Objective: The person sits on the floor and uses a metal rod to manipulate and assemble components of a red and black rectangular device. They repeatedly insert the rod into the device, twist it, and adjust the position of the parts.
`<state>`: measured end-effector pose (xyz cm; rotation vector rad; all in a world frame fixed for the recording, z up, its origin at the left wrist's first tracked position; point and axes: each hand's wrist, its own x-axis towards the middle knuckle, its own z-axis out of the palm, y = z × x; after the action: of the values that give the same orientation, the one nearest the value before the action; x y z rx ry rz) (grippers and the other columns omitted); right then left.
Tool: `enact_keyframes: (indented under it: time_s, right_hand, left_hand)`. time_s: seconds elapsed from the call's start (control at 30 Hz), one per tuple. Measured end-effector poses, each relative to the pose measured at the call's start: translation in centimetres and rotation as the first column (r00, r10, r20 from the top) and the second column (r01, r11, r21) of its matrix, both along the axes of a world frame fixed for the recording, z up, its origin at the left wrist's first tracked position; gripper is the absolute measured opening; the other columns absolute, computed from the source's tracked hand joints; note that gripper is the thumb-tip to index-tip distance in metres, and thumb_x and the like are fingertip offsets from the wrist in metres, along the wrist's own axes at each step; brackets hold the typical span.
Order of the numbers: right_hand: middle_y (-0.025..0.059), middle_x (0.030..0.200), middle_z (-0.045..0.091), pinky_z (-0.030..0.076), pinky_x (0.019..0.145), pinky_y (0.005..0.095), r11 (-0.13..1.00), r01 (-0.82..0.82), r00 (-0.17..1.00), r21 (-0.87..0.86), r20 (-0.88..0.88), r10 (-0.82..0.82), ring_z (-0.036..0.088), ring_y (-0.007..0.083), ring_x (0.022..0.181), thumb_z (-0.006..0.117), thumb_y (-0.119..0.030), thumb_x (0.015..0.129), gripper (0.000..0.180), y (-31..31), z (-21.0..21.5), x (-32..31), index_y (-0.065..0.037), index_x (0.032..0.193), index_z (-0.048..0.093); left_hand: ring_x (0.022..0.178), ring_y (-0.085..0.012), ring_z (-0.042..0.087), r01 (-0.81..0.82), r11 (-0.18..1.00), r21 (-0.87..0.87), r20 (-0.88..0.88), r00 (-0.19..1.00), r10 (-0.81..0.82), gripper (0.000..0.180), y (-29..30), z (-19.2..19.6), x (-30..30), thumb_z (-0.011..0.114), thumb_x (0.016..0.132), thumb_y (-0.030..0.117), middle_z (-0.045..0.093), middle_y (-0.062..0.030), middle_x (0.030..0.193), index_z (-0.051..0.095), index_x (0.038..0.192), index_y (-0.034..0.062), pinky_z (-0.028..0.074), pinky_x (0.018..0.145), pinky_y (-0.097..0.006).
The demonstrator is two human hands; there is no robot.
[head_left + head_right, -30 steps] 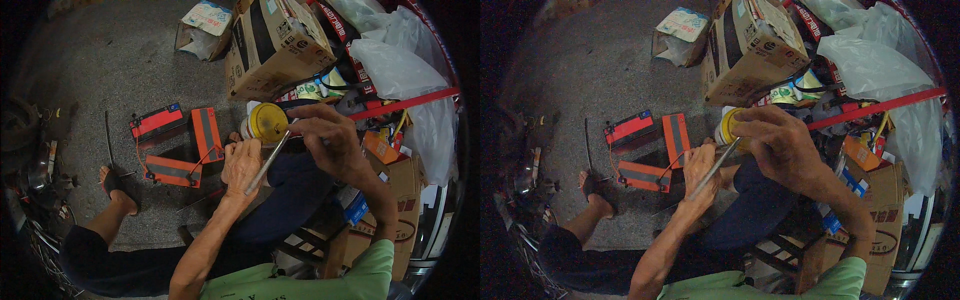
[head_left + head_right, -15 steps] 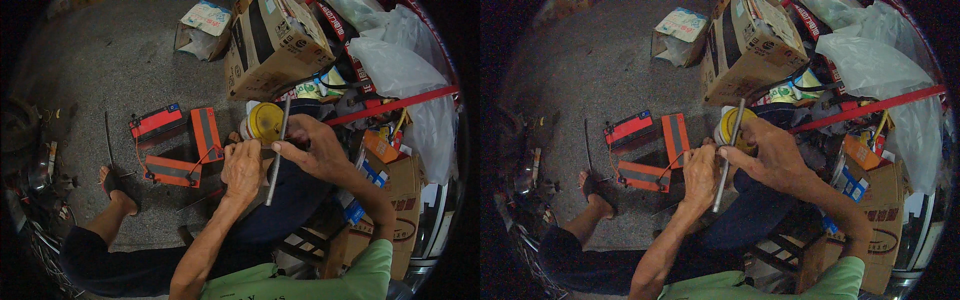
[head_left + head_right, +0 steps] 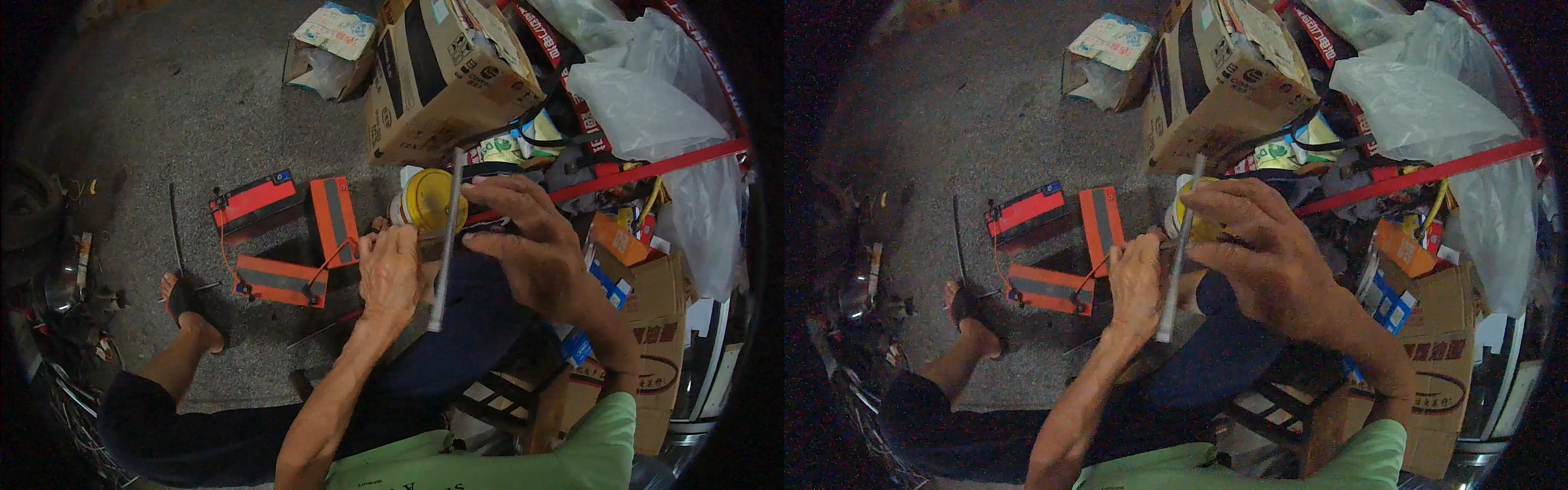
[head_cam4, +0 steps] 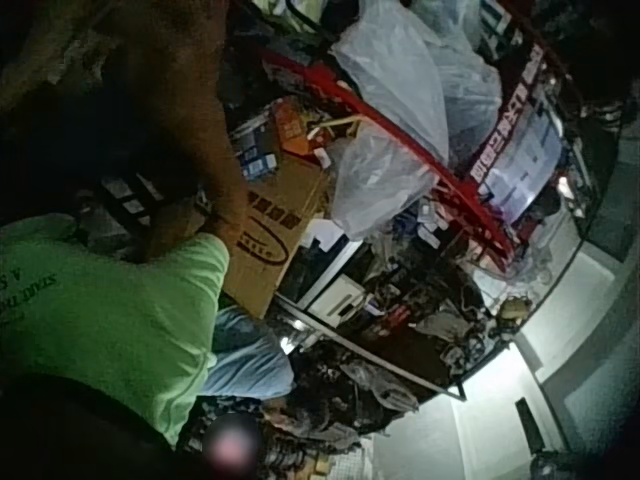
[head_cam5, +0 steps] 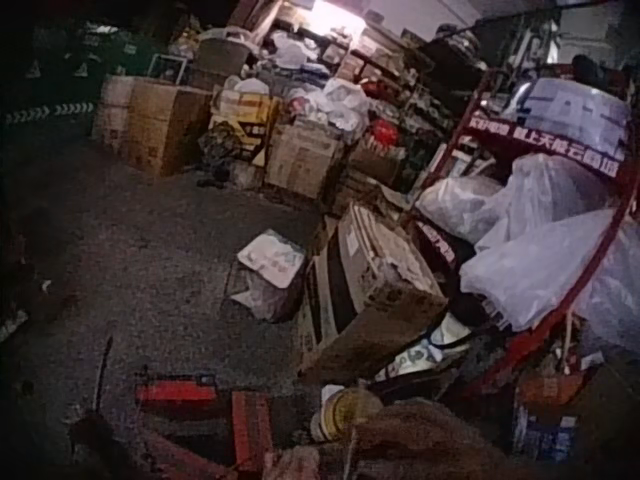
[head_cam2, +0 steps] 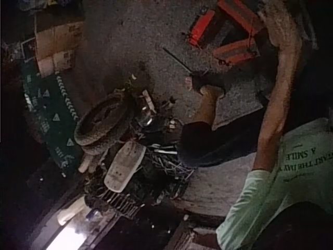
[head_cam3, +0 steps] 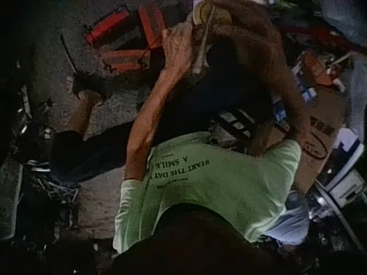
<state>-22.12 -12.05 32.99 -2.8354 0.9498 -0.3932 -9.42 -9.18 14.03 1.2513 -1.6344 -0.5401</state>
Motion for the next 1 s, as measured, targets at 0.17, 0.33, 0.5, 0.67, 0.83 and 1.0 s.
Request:
enact_keyframes:
  time_s: [0.17, 0.33, 0.5, 0.67, 0.83, 1.0]
  right_hand:
    - [0.0165, 0.133, 0.055, 0.048, 0.098, 0.0497, 1.000, 0.009, 0.999, -0.015, -0.044, -0.009, 0.055, 0.0402, 0.119, 0.071, 0.005, 0.066, 0.040, -0.3, -0.1, -1.0, -0.008, 0.104, 0.066]
    - [0.0140, 0.130, 0.056, 0.046, 0.098, 0.0516, 0.999, 0.022, 0.995, -0.041, -0.096, -0.026, 0.056, 0.0358, 0.118, 0.075, 0.002, 0.064, 0.047, -0.2, -0.6, -1.4, -0.008, 0.109, 0.064]
    - [0.0132, 0.129, 0.057, 0.046, 0.101, 0.0491, 0.985, -0.011, 0.982, -0.170, -0.190, -0.022, 0.057, 0.0332, 0.118, 0.074, 0.006, 0.070, 0.045, 0.2, -0.9, -1.2, -0.007, 0.112, 0.063]
    - [0.0100, 0.130, 0.056, 0.042, 0.108, 0.0496, 0.940, -0.182, 0.914, -0.290, -0.402, 0.053, 0.050, 0.0292, 0.128, 0.072, -0.008, 0.079, 0.038, 0.2, -0.3, -0.5, -0.011, 0.116, 0.064]
    - [0.0074, 0.134, 0.055, 0.038, 0.113, 0.0489, 0.893, -0.383, 0.786, -0.236, -0.592, 0.180, 0.044, 0.0263, 0.135, 0.065, -0.018, 0.084, 0.031, -0.7, 0.1, 0.7, -0.010, 0.114, 0.067]
    - [0.0052, 0.114, 0.065, 0.043, 0.106, 0.0462, 0.836, -0.476, 0.687, -0.273, -0.709, 0.159, 0.057, 0.0247, 0.117, 0.065, -0.016, 0.082, 0.029, -2.3, 0.5, 1.3, -0.012, 0.111, 0.069]
  left_hand:
    - [0.086, -0.0311, 0.056, 0.001, 1.000, 0.024, -0.017, 1.000, -0.001, 0.018, 0.2, -0.5, -0.7, 0.061, 0.077, -0.002, 0.055, -0.0116, 0.085, 0.054, 0.093, 0.0036, 0.040, 0.083, -0.045]
    - [0.085, -0.0309, 0.057, 0.001, 1.000, 0.019, -0.025, 1.000, 0.000, 0.017, 0.2, -1.0, -1.0, 0.061, 0.078, -0.001, 0.055, -0.0115, 0.083, 0.054, 0.092, 0.0038, 0.040, 0.083, -0.044]
    - [0.086, -0.0304, 0.058, 0.003, 1.000, 0.023, -0.004, 1.000, -0.003, 0.018, 0.2, -0.9, -1.1, 0.062, 0.078, -0.002, 0.056, -0.0116, 0.084, 0.055, 0.094, 0.0033, 0.040, 0.083, -0.044]
    - [0.085, -0.0306, 0.058, -0.004, 1.000, 0.009, 0.006, 1.000, 0.004, 0.019, 0.3, -0.3, -0.9, 0.063, 0.077, -0.002, 0.056, -0.0118, 0.083, 0.056, 0.095, 0.0034, 0.040, 0.083, -0.044]
    - [0.078, -0.0318, 0.057, 0.011, 0.999, -0.041, 0.006, 1.000, -0.011, 0.020, 0.5, -0.3, -0.5, 0.062, 0.078, -0.003, 0.056, -0.0120, 0.081, 0.056, 0.096, 0.0036, 0.038, 0.073, -0.042]
    - [0.082, -0.0318, 0.057, 0.018, 1.000, 0.005, 0.026, 1.000, -0.018, 0.018, 0.2, -0.4, -0.6, 0.062, 0.079, -0.001, 0.056, -0.0126, 0.083, 0.056, 0.095, 0.0032, 0.039, 0.078, -0.043]
